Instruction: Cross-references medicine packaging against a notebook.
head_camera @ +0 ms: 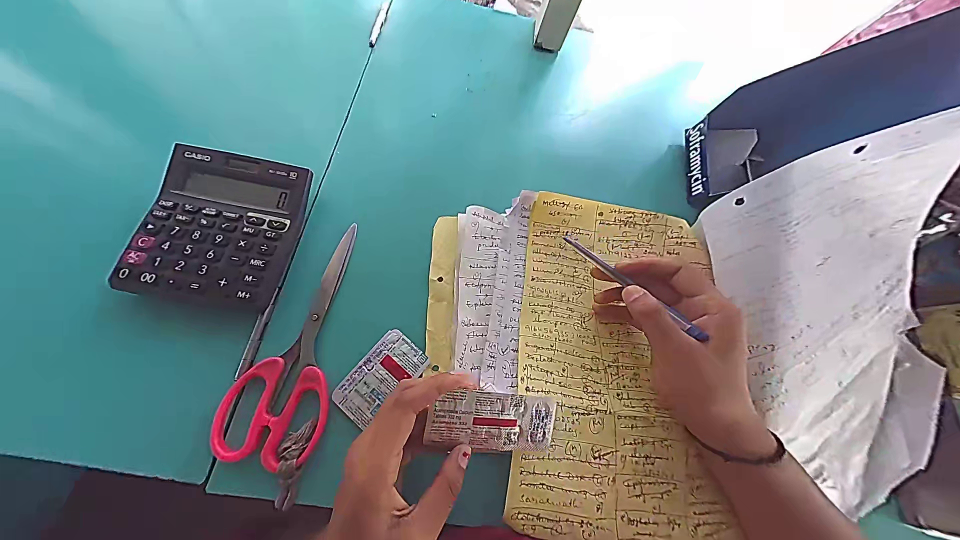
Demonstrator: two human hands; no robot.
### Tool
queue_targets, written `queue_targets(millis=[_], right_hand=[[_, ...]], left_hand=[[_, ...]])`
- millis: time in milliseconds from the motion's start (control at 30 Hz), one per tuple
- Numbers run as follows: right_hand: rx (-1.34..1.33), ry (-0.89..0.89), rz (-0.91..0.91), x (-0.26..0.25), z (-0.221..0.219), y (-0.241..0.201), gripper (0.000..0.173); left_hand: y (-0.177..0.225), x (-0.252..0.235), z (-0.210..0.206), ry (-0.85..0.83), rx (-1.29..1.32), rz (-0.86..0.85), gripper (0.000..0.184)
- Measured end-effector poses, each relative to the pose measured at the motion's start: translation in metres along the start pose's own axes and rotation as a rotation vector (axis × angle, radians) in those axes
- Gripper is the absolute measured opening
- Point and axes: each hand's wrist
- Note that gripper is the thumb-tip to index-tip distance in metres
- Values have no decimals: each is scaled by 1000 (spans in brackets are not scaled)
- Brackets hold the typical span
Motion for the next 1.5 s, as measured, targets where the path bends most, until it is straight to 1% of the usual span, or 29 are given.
queue_targets(millis=[167, 400, 767, 867, 1300, 1500], right_hand=[[119, -19, 53, 3, -1, -1, 24], [291, -48, 111, 7, -1, -2, 29], [342, -68, 97, 8, 0, -3, 28], [368, -66, 85, 9, 0, -5, 31], [318, -99, 75, 8, 3, -1, 35], [347, -103, 80, 8, 3, -1, 36]], left_hand=[[0, 0, 0, -15, -61, -19, 53], [2, 0, 0, -10, -89, -3, 47], [2, 0, 0, 1, -60, 2, 45], [0, 0, -2, 12, -41, -20, 44], [1, -2, 1, -2, 7, -35, 44], [1, -2, 2, -9, 7, -42, 42]])
Point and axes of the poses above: each hand's wrist, its own x-axis away from the middle knuckle, its own z-axis out of the back of the hand, y = z × x, and after that the axes turned 8 degrees about -x, right-handed
